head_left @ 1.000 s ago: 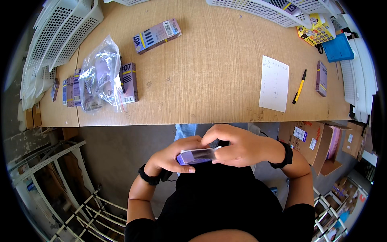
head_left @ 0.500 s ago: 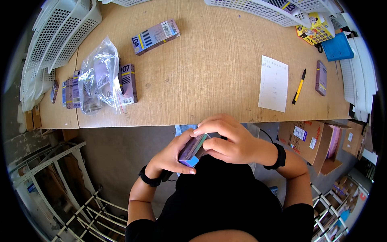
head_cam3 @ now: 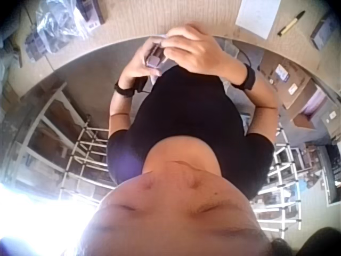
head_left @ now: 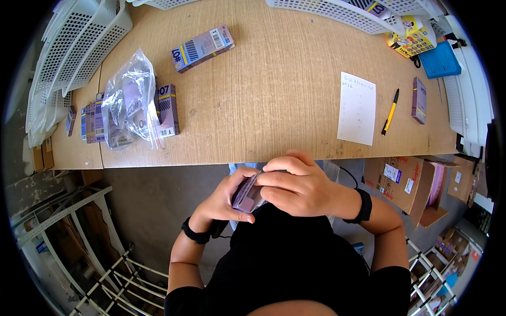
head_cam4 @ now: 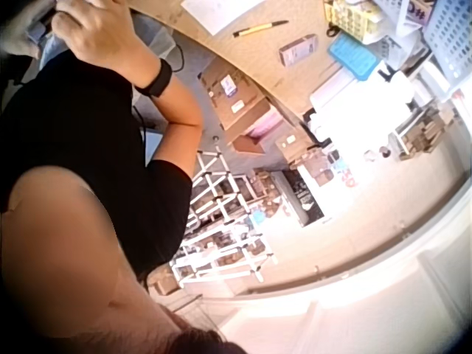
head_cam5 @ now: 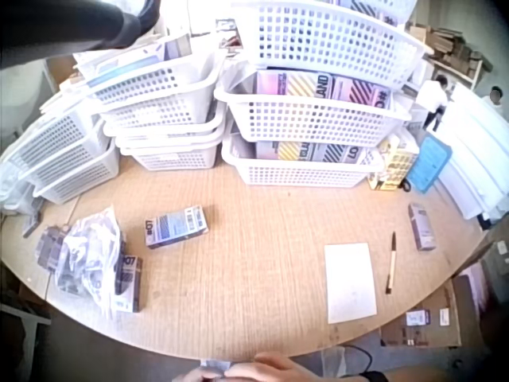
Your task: The person writes on a notepad with a yellow pen, then picks up several small cassette tape boxes from a table. They open the boxes to reveal the tapes inside, close them, and place them in a neat stack on the table.
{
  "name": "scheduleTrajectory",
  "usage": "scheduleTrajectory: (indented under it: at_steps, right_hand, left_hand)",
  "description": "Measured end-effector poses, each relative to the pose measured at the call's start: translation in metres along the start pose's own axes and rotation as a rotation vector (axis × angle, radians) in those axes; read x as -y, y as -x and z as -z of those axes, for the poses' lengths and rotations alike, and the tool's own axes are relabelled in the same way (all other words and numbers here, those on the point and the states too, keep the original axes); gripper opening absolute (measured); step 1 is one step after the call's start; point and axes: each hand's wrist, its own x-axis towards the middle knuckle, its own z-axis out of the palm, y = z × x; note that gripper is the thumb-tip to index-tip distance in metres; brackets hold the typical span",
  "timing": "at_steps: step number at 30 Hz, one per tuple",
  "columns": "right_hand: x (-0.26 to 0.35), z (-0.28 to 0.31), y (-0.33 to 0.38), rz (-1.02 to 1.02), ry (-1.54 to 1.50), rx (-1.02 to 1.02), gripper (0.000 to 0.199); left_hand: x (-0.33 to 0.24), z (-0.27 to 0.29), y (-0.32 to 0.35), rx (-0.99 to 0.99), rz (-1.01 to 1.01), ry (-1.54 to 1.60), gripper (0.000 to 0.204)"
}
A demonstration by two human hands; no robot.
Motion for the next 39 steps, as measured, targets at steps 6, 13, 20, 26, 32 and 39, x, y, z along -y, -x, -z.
scheduleTrajectory:
  at_steps: [6, 13, 20, 26, 32, 39]
  right_hand:
    - [0.001, 0.005, 0.002, -0.093, -0.187, 0.227, 0.006]
    - [-0.004, 0.028, -0.014, -0.085, -0.329, 0.326, 0.018]
    - [-0.017, 0.049, -0.021, -0.185, -0.454, 0.149, 0.016]
    - [-0.034, 0.048, -0.025, -0.414, -0.62, 0.126, 0.012]
    - [-0.032, 0.052, -0.025, -0.558, -0.786, 0.047, 0.012]
    - [-0.044, 0.055, -0.008, -0.164, -0.57, -0.002, 0.024]
  left_hand:
    - [-0.006, 0.0, -0.006, 0.015, -0.007, -0.063, 0.083]
    - [-0.014, -0.001, -0.005, 0.123, 0.051, 0.084, 0.086]
    - [-0.004, 0.002, 0.0, 0.211, 0.16, 0.402, 0.089]
    - [-0.006, 0.002, -0.002, 0.245, 0.223, 0.569, 0.089]
    - [0.0, 0.003, -0.003, 0.213, 0.147, 0.46, 0.089]
    - [-0.022, -0.003, -0.001, -0.292, -0.163, -0.448, 0.074]
